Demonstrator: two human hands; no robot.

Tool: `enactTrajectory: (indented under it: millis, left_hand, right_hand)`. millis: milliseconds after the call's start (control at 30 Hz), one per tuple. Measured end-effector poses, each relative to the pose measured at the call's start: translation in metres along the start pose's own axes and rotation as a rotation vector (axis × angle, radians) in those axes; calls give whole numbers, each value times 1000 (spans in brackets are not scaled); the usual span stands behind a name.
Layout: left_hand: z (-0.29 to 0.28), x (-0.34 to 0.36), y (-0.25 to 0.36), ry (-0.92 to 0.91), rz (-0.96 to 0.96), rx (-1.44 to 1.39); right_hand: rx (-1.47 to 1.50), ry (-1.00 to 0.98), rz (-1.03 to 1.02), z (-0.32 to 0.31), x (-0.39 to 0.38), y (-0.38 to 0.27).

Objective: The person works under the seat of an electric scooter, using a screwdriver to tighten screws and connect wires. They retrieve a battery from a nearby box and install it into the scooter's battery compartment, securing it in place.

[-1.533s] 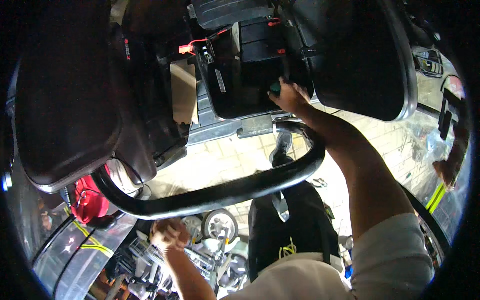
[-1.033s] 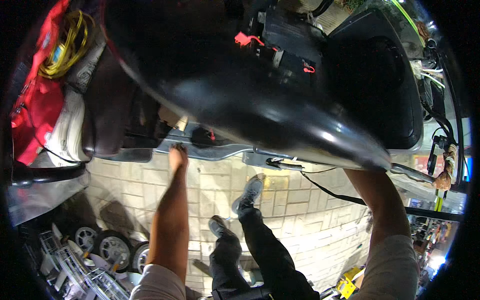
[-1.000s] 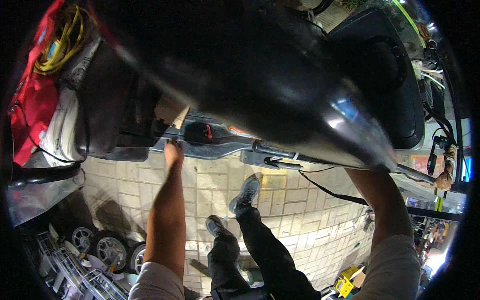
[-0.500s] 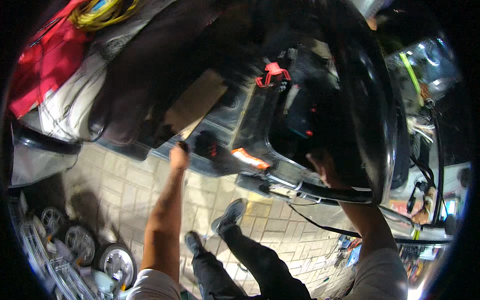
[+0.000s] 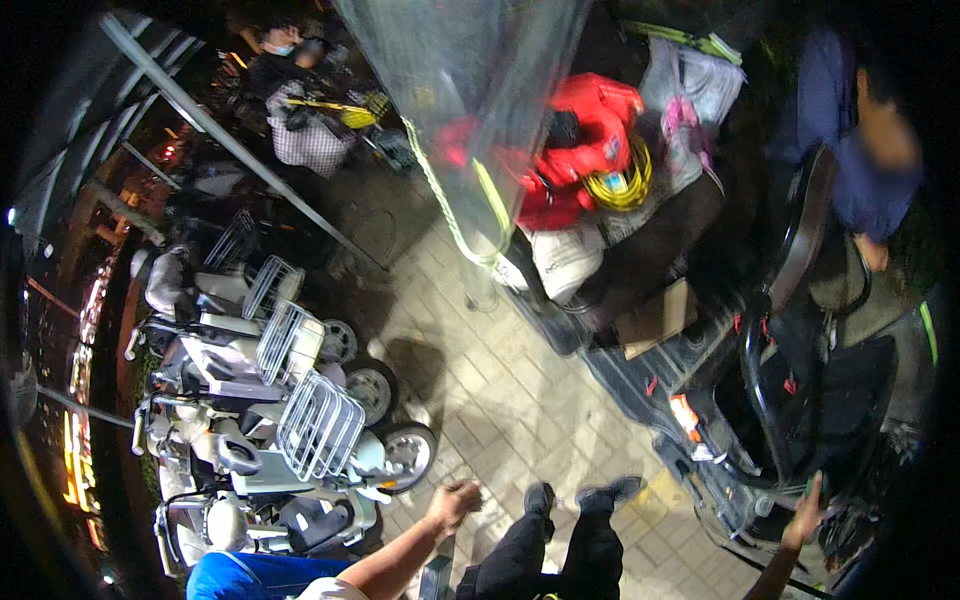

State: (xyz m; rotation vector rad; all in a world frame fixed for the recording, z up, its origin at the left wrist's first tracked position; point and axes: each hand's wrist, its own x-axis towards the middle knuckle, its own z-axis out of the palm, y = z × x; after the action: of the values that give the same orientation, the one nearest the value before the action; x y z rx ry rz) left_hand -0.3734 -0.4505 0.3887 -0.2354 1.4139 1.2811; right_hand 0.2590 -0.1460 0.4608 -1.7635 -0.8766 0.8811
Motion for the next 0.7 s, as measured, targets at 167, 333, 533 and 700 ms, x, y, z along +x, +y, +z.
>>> enactTrajectory:
  millis: [167, 333, 533, 700]
  left_hand:
    - [103, -85, 56, -392, 47, -181]
    - [176, -159, 96, -825, 32, -158]
    - [192, -199, 125, -1078, 154, -28]
    - [184, -200, 135, -1097, 236, 122]
  right_hand:
    - [509, -368, -11, 51, -191, -124]
    - [556, -695, -205, 127, -332, -189]
    - [690, -774, -284, 143, -375, -239]
    - [702, -837, -292, 153, -381, -239]
